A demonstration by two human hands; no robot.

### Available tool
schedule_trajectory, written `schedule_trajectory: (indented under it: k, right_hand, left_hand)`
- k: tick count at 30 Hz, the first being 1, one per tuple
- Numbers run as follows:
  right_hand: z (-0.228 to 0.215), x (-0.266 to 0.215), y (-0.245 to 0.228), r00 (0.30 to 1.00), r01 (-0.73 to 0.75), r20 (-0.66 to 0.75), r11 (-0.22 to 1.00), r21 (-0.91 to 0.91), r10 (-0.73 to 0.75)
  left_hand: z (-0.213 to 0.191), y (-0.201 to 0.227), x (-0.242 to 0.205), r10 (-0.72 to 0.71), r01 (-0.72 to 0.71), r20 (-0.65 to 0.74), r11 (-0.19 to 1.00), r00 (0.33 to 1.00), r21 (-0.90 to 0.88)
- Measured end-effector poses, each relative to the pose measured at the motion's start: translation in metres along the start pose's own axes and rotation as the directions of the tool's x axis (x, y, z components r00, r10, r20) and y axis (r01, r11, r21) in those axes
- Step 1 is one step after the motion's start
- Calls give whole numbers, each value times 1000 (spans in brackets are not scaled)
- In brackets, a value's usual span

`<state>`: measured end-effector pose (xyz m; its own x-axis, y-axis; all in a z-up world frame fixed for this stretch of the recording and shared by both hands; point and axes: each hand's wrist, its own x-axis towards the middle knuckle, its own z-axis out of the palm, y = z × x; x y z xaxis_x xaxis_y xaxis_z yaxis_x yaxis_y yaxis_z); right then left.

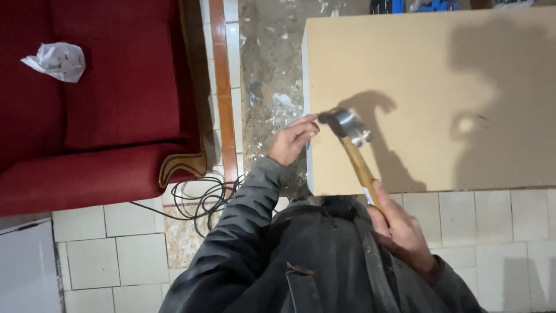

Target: The person hammers multiple nails into a rectangular piece of light-colored wood placed on a workbench. They repeatedly pick up nails from the surface and drive them into the wood using a claw hammer.

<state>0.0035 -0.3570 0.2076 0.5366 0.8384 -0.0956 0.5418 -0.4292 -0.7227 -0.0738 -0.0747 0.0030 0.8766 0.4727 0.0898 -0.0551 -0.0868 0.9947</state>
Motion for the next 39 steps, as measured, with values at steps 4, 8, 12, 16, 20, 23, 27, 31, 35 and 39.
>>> schedule_trajectory:
  k: [4, 8, 12, 16, 20, 23, 27, 31, 35, 39]
  right_hand:
    - [3, 6, 13, 991, -1, -134, 999, -35, -4]
    - [-2, 31, -22, 902, -362, 188, 917, -167, 390]
    - [6, 5, 19, 1000, 22, 16, 999, -32, -21]
    - [8, 1, 43, 980, 141, -132, 989, -52, -147]
    - [8, 13, 13, 992, -68, 95, 984, -166, 84]
    - [11, 7, 24, 997, 74, -2, 982, -175, -75]
    - [8, 4, 38, 983, 116, -126, 987, -115, -131]
    - [23, 8, 61, 985, 155, -53, 981, -119, -162]
    - [15, 17, 28, 998, 59, -14, 974, -217, -64]
    - [6, 11, 20, 963, 197, -168, 975, -103, -212]
  left_hand:
    - [20, 33, -3, -59, 49, -45, 980, 997, -195]
    - [45, 24, -32, -284, 162, -135, 809, 949, -565]
    - [47, 27, -36, -341, 186, -208, 826, 917, -532]
    - [43, 30, -27, -340, 203, -173, 823, 924, -531]
    - [44, 31, -33, -334, 201, -169, 826, 927, -526]
    - [46, 26, -31, -325, 186, -145, 794, 934, -579]
    - [42, 29, -26, -313, 187, -177, 844, 933, -502]
    - [39, 40, -26, -331, 216, -172, 852, 928, -477]
    - [41, 32, -26, -358, 227, -184, 837, 915, -498]
    - [45, 18, -33, -271, 165, -213, 896, 939, -412]
